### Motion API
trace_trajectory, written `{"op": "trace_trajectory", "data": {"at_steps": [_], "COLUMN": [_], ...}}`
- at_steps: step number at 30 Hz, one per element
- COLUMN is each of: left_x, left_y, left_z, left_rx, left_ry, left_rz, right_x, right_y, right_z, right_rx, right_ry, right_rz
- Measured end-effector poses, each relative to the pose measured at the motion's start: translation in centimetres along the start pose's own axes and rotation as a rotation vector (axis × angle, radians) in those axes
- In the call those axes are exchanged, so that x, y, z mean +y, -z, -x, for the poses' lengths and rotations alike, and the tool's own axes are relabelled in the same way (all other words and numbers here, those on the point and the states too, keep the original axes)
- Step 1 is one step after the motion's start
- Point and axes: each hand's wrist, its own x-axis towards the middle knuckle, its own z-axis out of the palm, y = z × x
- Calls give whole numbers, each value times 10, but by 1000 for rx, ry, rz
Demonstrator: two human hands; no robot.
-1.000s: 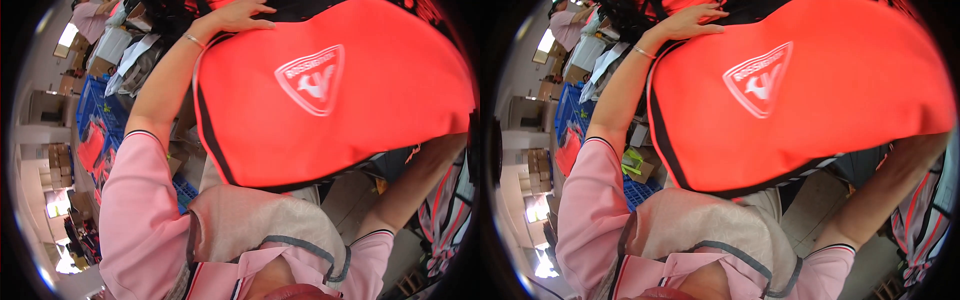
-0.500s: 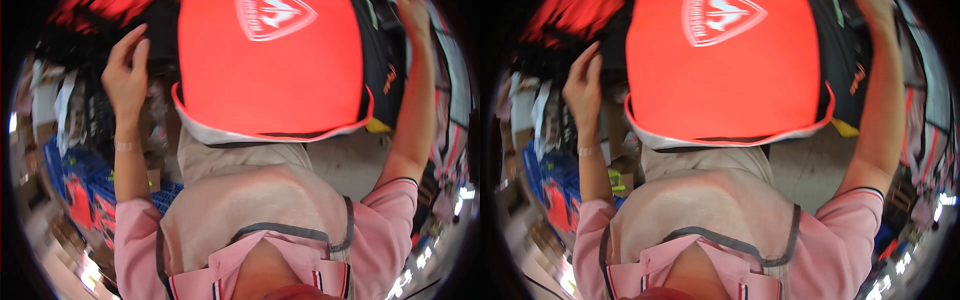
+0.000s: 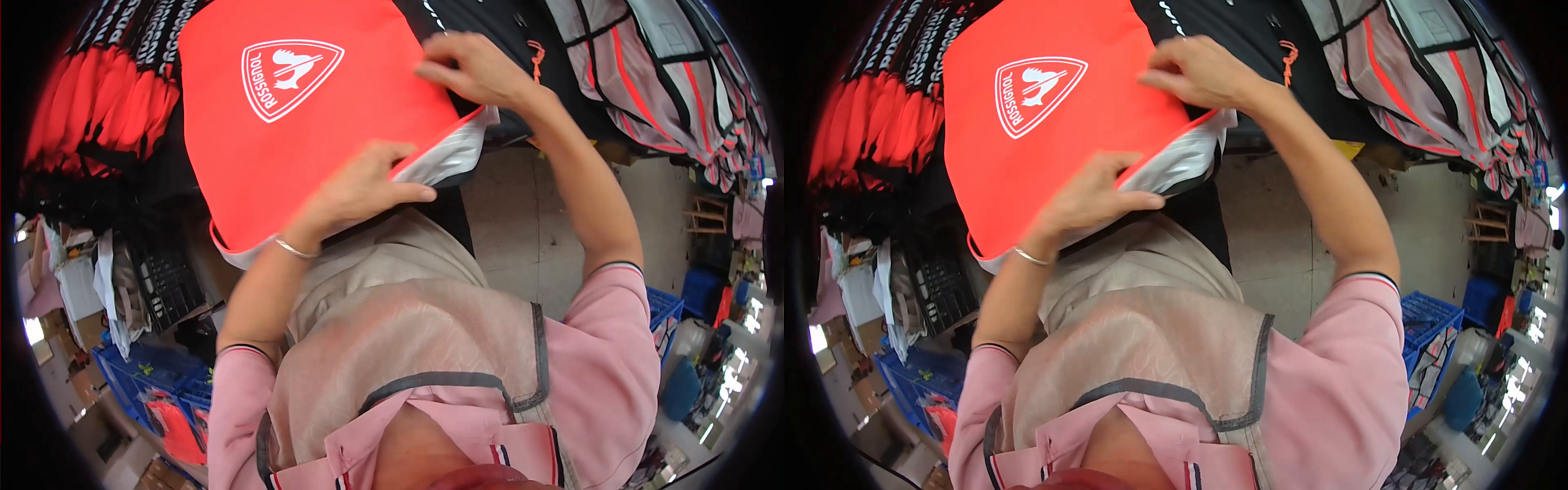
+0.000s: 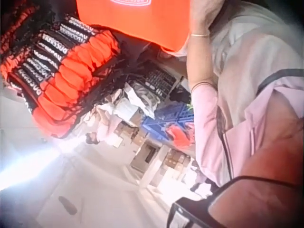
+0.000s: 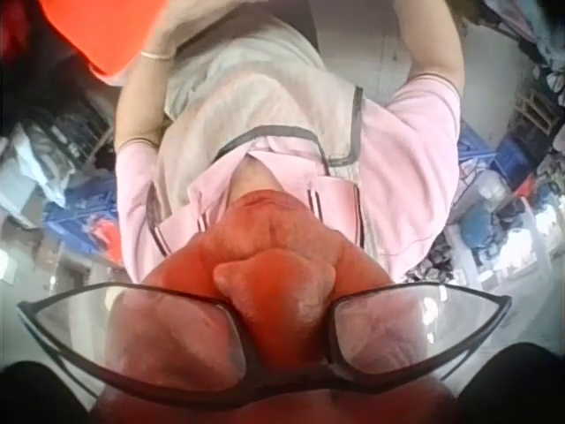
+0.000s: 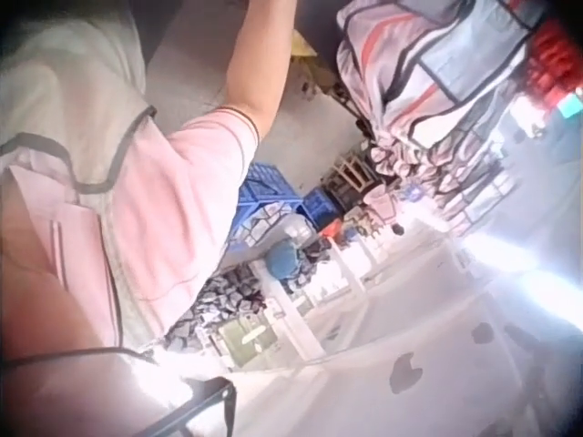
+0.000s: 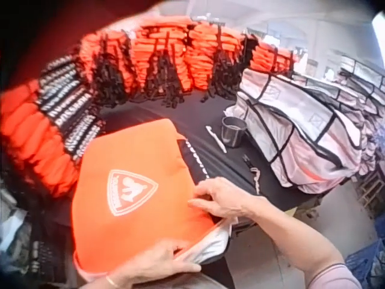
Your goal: Inspecting and trimming threads from manufactured bags in a factory.
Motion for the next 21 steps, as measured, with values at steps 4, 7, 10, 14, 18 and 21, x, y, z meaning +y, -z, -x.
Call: {"op": "trace_trajectory", "data": {"at_steps": [4, 7, 10, 14, 18, 21], "left_x": [30, 57, 74, 88, 87, 79], "left_y": [59, 87, 97, 59, 56, 62], "left_z": [34, 50, 64, 77, 87, 88], "left_rx": [-71, -180, -279, -28, 121, 272], "left_ry": [52, 33, 67, 39, -42, -261], "left_rz": [410, 186, 13, -60, -308, -734], "right_x": [-50, -77, -103, -115, -130, -133], "right_y": [15, 27, 25, 17, 23, 23], "right_z": [46, 41, 36, 31, 32, 32], "right_rx": [-135, -261, -305, -355, -461, -331], "right_ry": [92, 263, 199, 155, 94, 97], "right_rz": [-351, -361, -503, -677, -654, -558]}}
